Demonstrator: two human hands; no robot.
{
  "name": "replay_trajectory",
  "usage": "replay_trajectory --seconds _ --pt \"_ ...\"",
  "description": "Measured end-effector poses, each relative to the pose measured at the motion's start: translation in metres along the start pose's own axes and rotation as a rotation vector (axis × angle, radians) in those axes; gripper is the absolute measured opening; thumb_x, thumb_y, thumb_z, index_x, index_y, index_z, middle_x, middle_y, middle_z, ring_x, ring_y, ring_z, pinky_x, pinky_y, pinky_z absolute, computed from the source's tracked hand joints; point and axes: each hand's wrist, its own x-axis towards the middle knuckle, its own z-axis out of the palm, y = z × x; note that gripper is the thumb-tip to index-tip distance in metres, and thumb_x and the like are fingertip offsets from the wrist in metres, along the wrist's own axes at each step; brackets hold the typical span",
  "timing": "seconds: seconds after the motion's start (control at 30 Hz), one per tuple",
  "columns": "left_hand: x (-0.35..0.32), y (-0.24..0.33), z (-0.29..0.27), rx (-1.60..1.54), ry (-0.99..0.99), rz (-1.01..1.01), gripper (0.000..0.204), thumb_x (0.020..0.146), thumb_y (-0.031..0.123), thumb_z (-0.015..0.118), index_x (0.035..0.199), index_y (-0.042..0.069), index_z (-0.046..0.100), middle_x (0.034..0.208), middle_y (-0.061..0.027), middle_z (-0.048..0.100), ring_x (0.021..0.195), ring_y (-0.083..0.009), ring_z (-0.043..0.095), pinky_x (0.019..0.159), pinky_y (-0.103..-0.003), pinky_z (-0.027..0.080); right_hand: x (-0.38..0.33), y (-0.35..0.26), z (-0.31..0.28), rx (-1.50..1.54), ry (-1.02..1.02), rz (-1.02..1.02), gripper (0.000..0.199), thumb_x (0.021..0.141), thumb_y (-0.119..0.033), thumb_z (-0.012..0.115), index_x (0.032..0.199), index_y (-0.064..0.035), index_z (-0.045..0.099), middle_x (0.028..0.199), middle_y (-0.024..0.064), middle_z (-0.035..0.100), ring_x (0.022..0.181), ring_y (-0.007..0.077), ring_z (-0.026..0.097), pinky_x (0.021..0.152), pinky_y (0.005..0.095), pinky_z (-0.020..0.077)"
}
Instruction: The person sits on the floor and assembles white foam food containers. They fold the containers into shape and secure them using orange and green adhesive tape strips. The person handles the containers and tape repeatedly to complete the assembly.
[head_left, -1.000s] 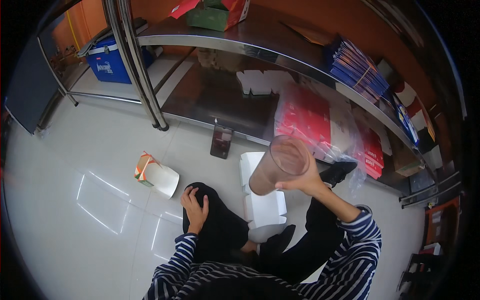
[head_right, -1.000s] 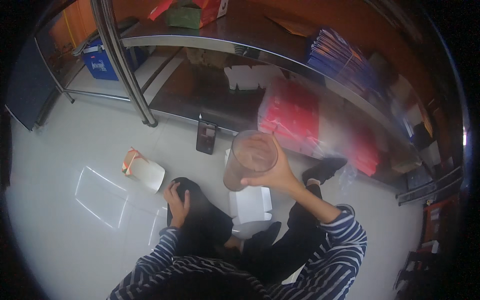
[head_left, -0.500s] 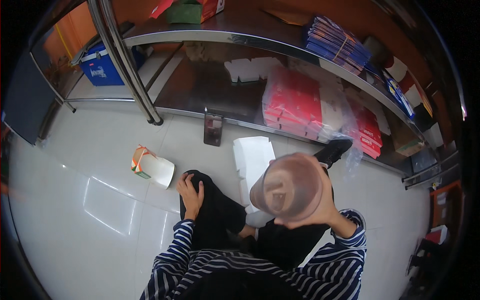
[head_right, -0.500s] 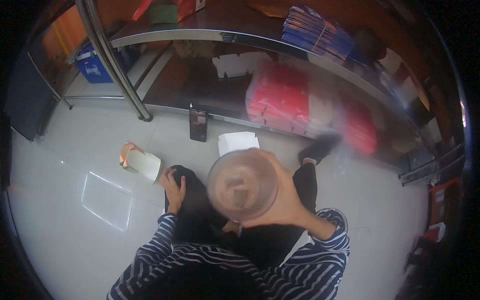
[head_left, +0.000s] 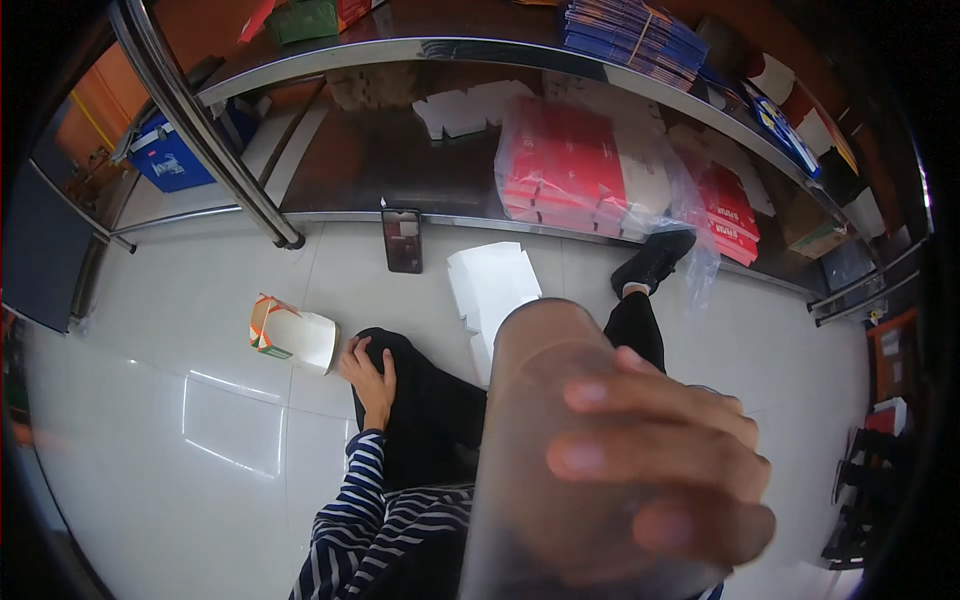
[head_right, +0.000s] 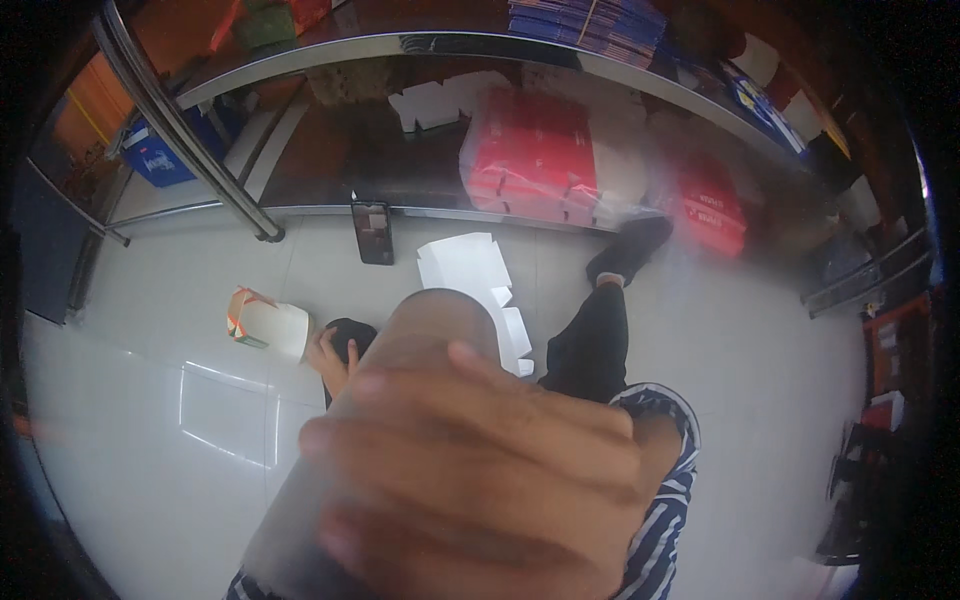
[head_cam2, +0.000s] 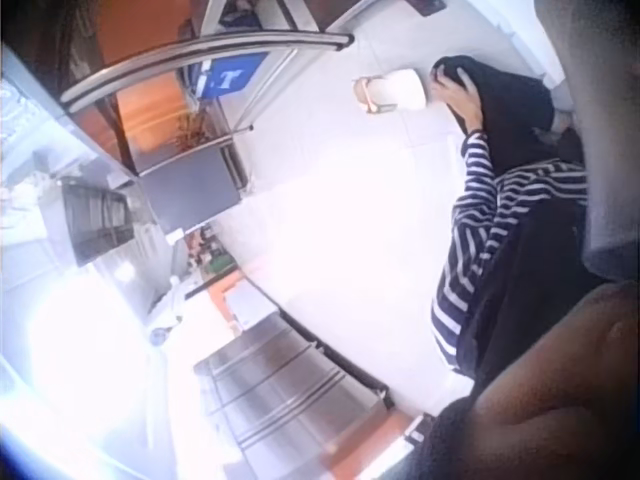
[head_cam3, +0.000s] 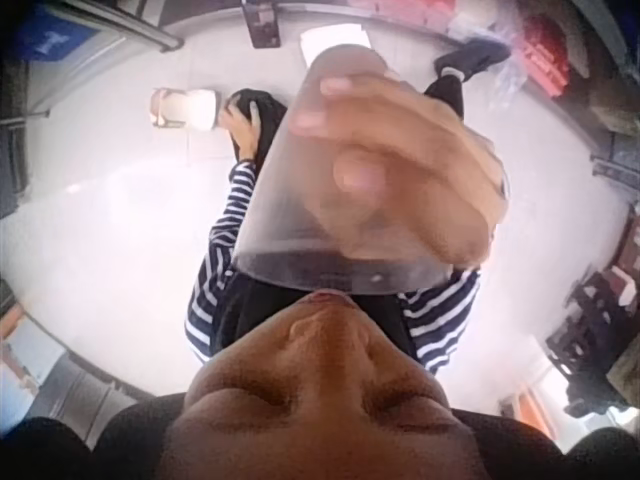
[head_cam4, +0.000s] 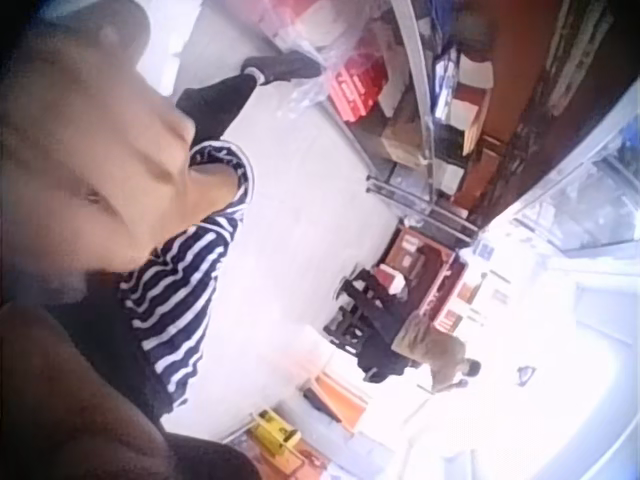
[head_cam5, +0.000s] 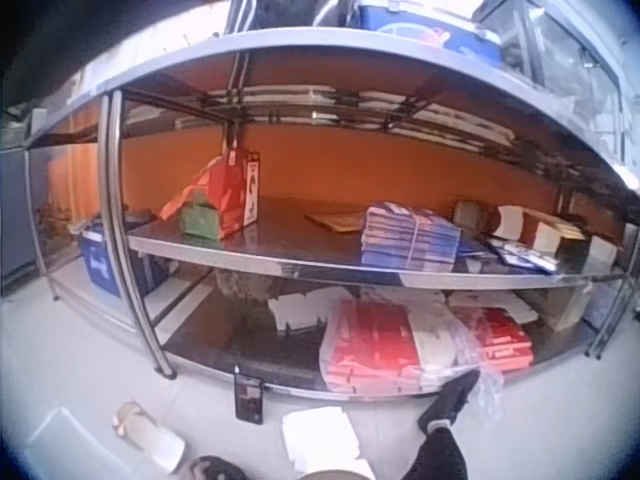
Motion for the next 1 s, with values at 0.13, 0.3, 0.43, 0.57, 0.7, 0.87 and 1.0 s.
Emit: replay_trajectory --seconds 0.13,0.3,0.43,0.57,0.7,0.87,1.0 --pt "0.001 -0.002 0.002 0.001 0.004 -0.018 0.034 0.08 0.021 0.058 0.107 0.002 0.049 0.115 -0.0179 0.044 0.109 -0.0349 0.039 0.092 -0.045 0.029 0.014 0.008 -0.008 0.123 -0.059 -0.237 0.033 0.076 -0.025 0.064 0.099 -0.0095 0.045 0.088 0.0187 0.062 0.082 0.0353 0.062 0.069 0.0446 0.0538" --pt "0.001 -0.006 0.001 -0.029 -0.014 -0.008 0.034 0.08 0.02 0.058 0.107 0.002 0.049 0.115 -0.0183 0.043 0.11 -0.0353 0.038 0.093 -0.046 0.028 0.015 0.019 0.017 0.13 0.191 -0.434 0.034 0.073 -0.024 0.064 0.097 -0.0086 0.046 0.088 0.0181 0.063 0.085 0.036 0.062 0.075 0.0441 0.0526" --pt "0.007 0.003 -0.007 -0.11 -0.106 -0.104 0.034 0.079 0.019 0.058 0.107 0.002 0.049 0.115 -0.0182 0.043 0.11 -0.0352 0.038 0.093 -0.046 0.028 0.028 0.013 -0.015 0.128 -0.131 -0.462 0.035 0.07 -0.024 0.066 0.097 -0.0106 0.047 0.09 0.0183 0.062 0.087 0.0375 0.061 0.083 0.0471 0.0487" --pt "0.006 0.005 -0.004 -0.101 -0.092 -0.109 0.034 0.079 0.02 0.058 0.107 0.003 0.05 0.115 -0.0179 0.042 0.11 -0.0351 0.038 0.093 -0.046 0.028 0.03 -0.002 -0.025 0.023 -0.27 -0.316 0.036 0.072 -0.024 0.065 0.098 -0.0095 0.046 0.091 0.0146 0.061 0.085 0.0372 0.06 0.082 0.0454 0.0485" --pt "0.001 -0.005 -0.002 -0.047 -0.073 -0.103 0.034 0.079 0.021 0.058 0.108 0.003 0.05 0.116 -0.0175 0.042 0.111 -0.0348 0.037 0.093 -0.046 0.027 0.046 -0.044 -0.026 -0.297 -0.455 0.081 0.047 0.067 -0.021 0.073 0.101 -0.0111 0.042 0.093 0.0076 0.058 0.087 0.0297 0.06 0.084 0.0401 0.0498" --pt "0.004 0.013 -0.012 -0.076 -0.031 -0.123 0.035 0.08 0.021 0.057 0.108 0.003 0.05 0.117 -0.0173 0.042 0.112 -0.0346 0.036 0.094 -0.046 0.027 0.042 -0.051 -0.028 -0.341 -0.487 0.248 0.05 0.067 -0.021 0.073 0.103 -0.0111 0.04 0.095 0.0069 0.055 0.091 0.0285 0.058 0.086 0.0396 0.0488" --pt "0.001 0.008 -0.006 -0.034 -0.052 -0.103 0.036 0.08 0.022 0.057 0.11 0.003 0.05 0.118 -0.0174 0.041 0.112 -0.0346 0.035 0.094 -0.046 0.027 0.04 -0.057 -0.03 -0.369 -0.492 0.313 0.052 0.067 -0.021 0.074 0.104 -0.011 0.039 0.096 0.0064 0.054 0.094 0.0274 0.056 0.087 0.0392 0.048"
